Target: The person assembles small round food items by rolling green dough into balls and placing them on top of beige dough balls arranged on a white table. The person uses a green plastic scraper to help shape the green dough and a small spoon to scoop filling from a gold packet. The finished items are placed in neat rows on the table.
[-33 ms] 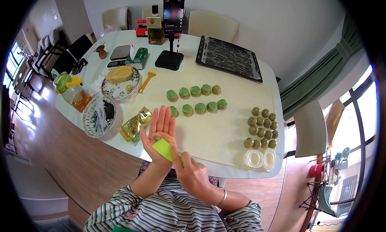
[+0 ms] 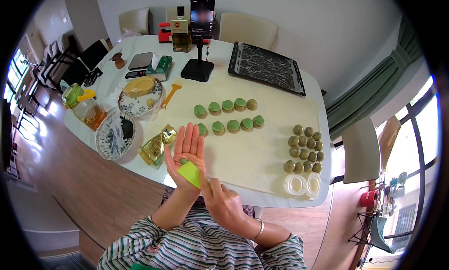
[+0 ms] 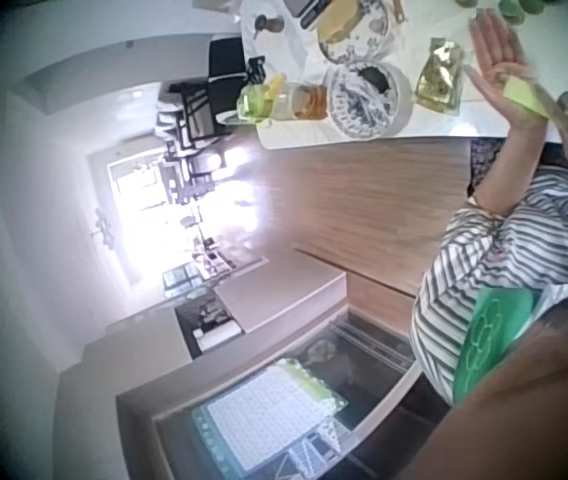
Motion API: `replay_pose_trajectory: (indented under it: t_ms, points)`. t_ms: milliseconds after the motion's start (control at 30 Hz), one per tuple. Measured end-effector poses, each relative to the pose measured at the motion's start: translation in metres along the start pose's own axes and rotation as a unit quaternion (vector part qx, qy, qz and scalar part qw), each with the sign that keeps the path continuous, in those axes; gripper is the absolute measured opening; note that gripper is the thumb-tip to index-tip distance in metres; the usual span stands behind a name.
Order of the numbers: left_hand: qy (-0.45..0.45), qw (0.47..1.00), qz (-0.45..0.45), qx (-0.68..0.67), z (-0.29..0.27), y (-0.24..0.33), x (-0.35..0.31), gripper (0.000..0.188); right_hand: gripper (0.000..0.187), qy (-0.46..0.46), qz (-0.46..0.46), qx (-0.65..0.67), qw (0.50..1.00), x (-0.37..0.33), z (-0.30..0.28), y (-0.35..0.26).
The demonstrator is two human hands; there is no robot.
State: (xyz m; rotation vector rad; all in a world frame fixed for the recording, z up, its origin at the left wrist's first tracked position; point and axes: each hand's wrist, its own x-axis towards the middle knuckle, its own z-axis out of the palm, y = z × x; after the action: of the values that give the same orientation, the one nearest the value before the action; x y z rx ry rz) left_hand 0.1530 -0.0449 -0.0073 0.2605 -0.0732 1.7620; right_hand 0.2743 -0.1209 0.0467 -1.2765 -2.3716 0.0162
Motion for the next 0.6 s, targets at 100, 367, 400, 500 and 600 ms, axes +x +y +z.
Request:
replay_pose_trajectory:
  t_ms: [100, 367, 400, 500, 600]
  points:
    - [0.019, 0.997, -0.034, -0.064, -0.005, 0.001, -0.001, 0.064, 0.06, -0.042, -0.038, -0.042, 0.998, -0.002, -0.004, 0.001]
    - [0.017, 0.966, -0.136, -0.218, -0.019, 0.001, 0.002, 0.057, 0.051, -0.038, -0.052, 0.004, 0.998, -0.014, -0.015, 0.035]
    - [0.031, 0.968, -0.131, -0.211, -0.019, 0.003, 0.003, 0.055, 0.048, -0.028, -0.015, 0.018, 0.999, -0.011, -0.022, 0.039]
    - [0.062, 0.97, -0.129, -0.196, -0.012, 0.007, 0.003, 0.05, 0.043, 0.04, 0.114, 0.02, 0.992, -0.022, -0.009, 0.073]
    - [0.058, 0.972, -0.147, -0.171, -0.01, 0.006, 0.0, 0.051, 0.043, -0.006, 0.231, -0.026, 0.973, -0.036, 0.033, 0.101]
